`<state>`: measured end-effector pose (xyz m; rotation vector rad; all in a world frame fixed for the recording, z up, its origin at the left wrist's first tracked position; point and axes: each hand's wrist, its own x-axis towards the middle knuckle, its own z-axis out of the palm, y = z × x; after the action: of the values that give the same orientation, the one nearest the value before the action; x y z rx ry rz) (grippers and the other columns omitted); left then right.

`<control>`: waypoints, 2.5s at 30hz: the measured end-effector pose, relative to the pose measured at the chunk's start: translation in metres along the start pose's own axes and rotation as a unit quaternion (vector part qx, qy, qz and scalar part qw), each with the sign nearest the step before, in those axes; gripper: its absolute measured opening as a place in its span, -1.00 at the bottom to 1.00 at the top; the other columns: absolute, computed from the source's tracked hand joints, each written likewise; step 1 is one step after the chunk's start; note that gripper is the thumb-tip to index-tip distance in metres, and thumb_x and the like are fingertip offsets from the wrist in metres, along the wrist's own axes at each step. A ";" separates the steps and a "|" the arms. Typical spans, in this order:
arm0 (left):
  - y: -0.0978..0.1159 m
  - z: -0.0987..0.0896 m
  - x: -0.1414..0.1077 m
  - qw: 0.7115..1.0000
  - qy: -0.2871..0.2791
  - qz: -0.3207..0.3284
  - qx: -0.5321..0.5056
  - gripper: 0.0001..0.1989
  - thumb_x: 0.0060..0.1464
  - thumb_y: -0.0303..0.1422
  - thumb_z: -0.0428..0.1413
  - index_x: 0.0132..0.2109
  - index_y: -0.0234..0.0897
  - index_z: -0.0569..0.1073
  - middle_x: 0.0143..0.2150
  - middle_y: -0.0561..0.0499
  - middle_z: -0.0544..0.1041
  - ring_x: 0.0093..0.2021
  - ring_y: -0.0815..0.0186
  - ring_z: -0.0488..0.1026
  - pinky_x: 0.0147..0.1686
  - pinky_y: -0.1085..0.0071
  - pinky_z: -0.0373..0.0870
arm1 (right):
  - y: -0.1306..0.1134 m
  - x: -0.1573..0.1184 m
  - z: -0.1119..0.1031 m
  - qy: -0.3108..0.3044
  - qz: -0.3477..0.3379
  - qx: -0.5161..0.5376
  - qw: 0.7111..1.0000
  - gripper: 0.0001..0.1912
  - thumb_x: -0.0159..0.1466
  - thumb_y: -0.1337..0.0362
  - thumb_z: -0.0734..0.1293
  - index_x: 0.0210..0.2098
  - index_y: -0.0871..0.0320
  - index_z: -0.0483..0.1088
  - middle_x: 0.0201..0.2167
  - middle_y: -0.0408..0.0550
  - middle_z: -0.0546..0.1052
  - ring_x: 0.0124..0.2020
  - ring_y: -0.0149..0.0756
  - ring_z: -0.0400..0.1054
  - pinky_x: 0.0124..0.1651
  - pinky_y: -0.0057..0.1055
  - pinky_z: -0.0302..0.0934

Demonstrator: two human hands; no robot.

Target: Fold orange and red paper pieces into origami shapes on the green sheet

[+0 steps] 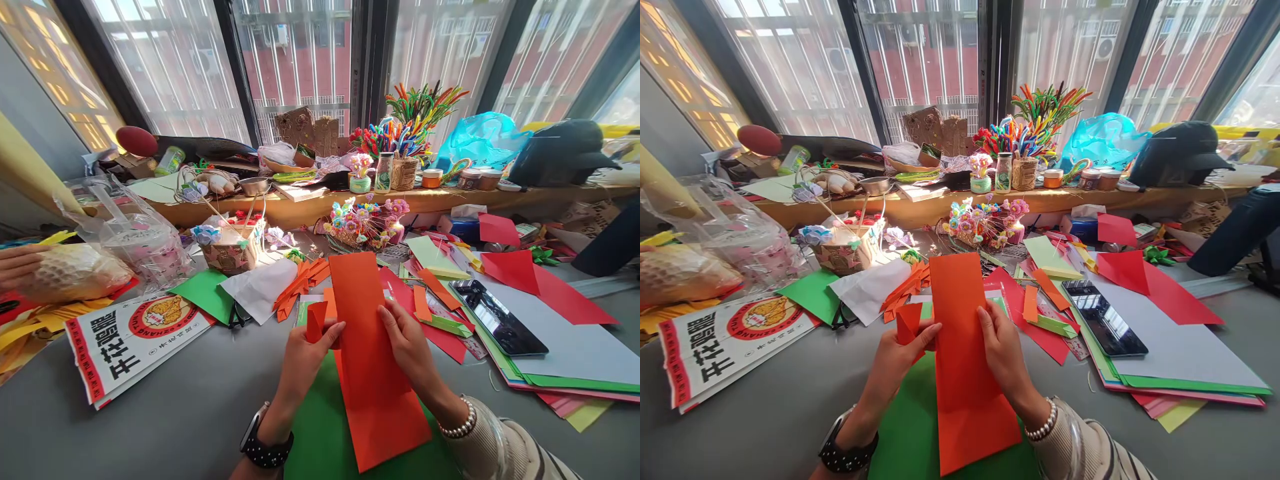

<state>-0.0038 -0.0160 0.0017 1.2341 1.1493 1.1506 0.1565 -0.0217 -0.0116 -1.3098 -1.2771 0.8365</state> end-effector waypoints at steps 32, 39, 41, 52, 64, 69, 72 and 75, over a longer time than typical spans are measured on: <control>0.018 0.000 -0.008 0.993 0.088 -0.030 -0.076 -0.78 -0.24 -0.27 0.17 -0.43 -0.36 0.47 -0.51 -0.03 0.52 -0.52 0.33 0.44 -0.44 0.43 0.39 | 0.013 0.047 -0.131 0.249 -0.017 -0.397 0.883 -0.61 0.19 0.11 0.06 -0.26 0.22 0.37 -0.40 0.09 0.49 -0.43 -0.21 0.34 -0.52 -0.42 0.11; 0.018 0.002 -0.006 0.996 0.057 -0.032 -0.062 -0.77 -0.19 -0.26 0.14 -0.43 -0.38 0.45 -0.50 -0.05 0.51 -0.53 0.33 0.43 -0.43 0.42 0.39 | 0.048 0.061 -0.145 0.149 0.023 -0.574 0.805 -0.78 0.10 0.31 0.18 -0.35 0.27 0.40 -0.40 0.16 0.46 -0.41 -0.09 0.31 -0.50 -0.34 0.06; 0.018 0.002 -0.006 0.996 0.055 -0.032 -0.060 -0.77 -0.19 -0.26 0.14 -0.42 -0.39 0.45 -0.50 -0.06 0.51 -0.53 0.32 0.43 -0.44 0.41 0.39 | 0.046 0.058 -0.137 0.146 -0.003 -0.596 0.790 -0.77 0.09 0.37 0.17 -0.30 0.28 0.39 -0.33 0.17 0.44 -0.32 -0.07 0.29 -0.42 -0.32 0.08; 0.013 -0.002 -0.002 0.982 0.079 -0.057 -0.164 -0.73 -0.18 -0.30 0.14 -0.28 -0.33 0.39 -0.37 -0.03 0.50 -0.34 0.29 0.44 -0.30 0.39 0.36 | 0.007 0.027 -0.088 -0.013 -0.101 -0.415 0.904 -0.75 0.17 0.18 0.13 -0.39 0.15 0.38 -0.36 -0.01 0.46 -0.39 -0.24 0.34 -0.36 -0.35 0.19; 0.006 -0.007 -0.004 0.954 -0.046 -0.088 -0.282 -0.61 -0.09 -0.37 0.02 -0.03 -0.25 0.25 -0.33 0.00 0.42 -0.62 0.53 0.23 -0.59 0.53 0.17 | -0.004 -0.008 -0.023 -0.300 -0.102 -0.445 0.837 -0.20 0.01 -0.12 0.20 0.11 0.25 0.08 0.15 0.18 0.04 0.15 0.03 -0.11 0.10 -0.04 -0.14; 0.007 -0.008 -0.005 0.940 -0.141 -0.136 -0.281 -0.61 -0.12 -0.32 -0.03 -0.08 -0.32 0.33 -0.29 -0.10 0.46 -0.60 0.45 0.31 -0.56 0.47 0.22 | -0.015 0.012 -0.017 -0.217 -0.120 -0.350 0.903 -0.54 0.18 0.00 0.07 -0.23 0.20 0.38 -0.19 0.14 0.44 -0.13 -0.07 0.27 -0.13 -0.17 0.13; 0.003 -0.007 -0.006 0.932 -0.184 -0.186 -0.250 -0.64 -0.10 -0.25 -0.04 -0.20 -0.39 0.42 -0.36 -0.15 0.50 -0.47 0.28 0.43 -0.46 0.40 0.31 | -0.026 0.016 -0.007 -0.234 -0.084 -0.139 0.959 -0.61 0.19 0.03 0.07 -0.34 0.15 0.38 -0.38 -0.03 0.47 -0.34 -0.26 0.34 -0.31 -0.36 0.19; 0.001 -0.003 -0.006 0.944 -0.163 -0.198 -0.209 -0.70 -0.09 -0.25 0.01 -0.32 -0.41 0.47 -0.40 -0.16 0.53 -0.36 0.19 0.46 -0.37 0.37 0.35 | -0.028 0.013 0.003 -0.292 0.013 0.056 0.955 -0.68 0.13 0.04 0.16 -0.51 0.17 0.29 -0.69 -0.23 0.33 -0.61 -0.41 0.28 -0.50 -0.46 0.18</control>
<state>-0.0072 -0.0222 0.0024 0.7800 0.7992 0.7945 0.1498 -0.0123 0.0177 -1.0199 -1.6379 1.3589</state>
